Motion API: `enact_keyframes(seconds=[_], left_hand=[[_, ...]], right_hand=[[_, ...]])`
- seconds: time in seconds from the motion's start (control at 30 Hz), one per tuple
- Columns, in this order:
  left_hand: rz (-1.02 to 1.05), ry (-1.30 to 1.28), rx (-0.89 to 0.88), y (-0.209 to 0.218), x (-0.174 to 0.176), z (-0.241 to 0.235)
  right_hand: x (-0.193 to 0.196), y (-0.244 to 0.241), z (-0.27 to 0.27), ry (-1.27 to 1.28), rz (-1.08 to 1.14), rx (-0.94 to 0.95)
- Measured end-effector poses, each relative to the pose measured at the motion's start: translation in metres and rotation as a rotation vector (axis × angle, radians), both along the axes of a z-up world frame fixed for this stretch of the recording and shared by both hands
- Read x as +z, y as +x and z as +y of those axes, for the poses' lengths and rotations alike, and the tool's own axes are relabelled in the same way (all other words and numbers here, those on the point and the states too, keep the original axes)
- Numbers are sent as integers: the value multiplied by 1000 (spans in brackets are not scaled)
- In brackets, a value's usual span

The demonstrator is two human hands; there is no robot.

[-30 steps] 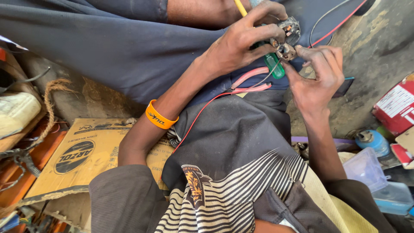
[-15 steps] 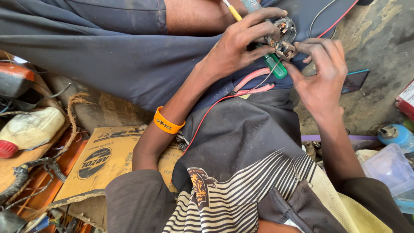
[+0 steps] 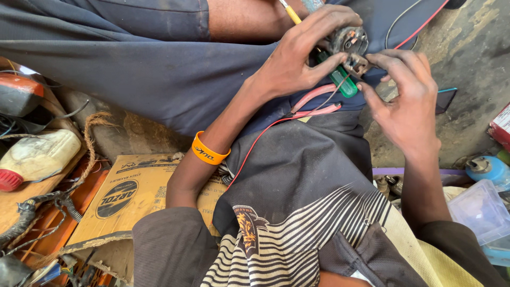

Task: The person sits on the floor and repairs a small electrical motor component. They use a screwdriver to adjust internal parts, connect wires, and then insert the rotor into a red cylindrical housing.

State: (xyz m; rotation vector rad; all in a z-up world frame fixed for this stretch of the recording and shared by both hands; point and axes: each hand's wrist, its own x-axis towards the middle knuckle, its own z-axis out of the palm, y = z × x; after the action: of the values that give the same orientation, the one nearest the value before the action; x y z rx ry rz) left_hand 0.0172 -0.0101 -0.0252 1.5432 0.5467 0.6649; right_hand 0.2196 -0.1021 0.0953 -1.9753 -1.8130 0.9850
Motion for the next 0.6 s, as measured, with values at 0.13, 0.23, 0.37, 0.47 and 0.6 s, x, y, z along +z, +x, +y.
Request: enact_keyframes(seconds=[0.13,0.23,0.37,0.47,0.6], left_hand=[[39,21,20,8,2,2],[125,99,-33,15,2,7],[147,202,-65,24,4,18],[209,310,-143,29,6,25],[335,402,-244,33,6,29]], right_hand=[[1,2,3,-13,24,12],[1,3,4,-9,25,25],[1,5,4,-14,38,22],[0,5,4,-11,43,18],[0,7,2,-12,41,13]])
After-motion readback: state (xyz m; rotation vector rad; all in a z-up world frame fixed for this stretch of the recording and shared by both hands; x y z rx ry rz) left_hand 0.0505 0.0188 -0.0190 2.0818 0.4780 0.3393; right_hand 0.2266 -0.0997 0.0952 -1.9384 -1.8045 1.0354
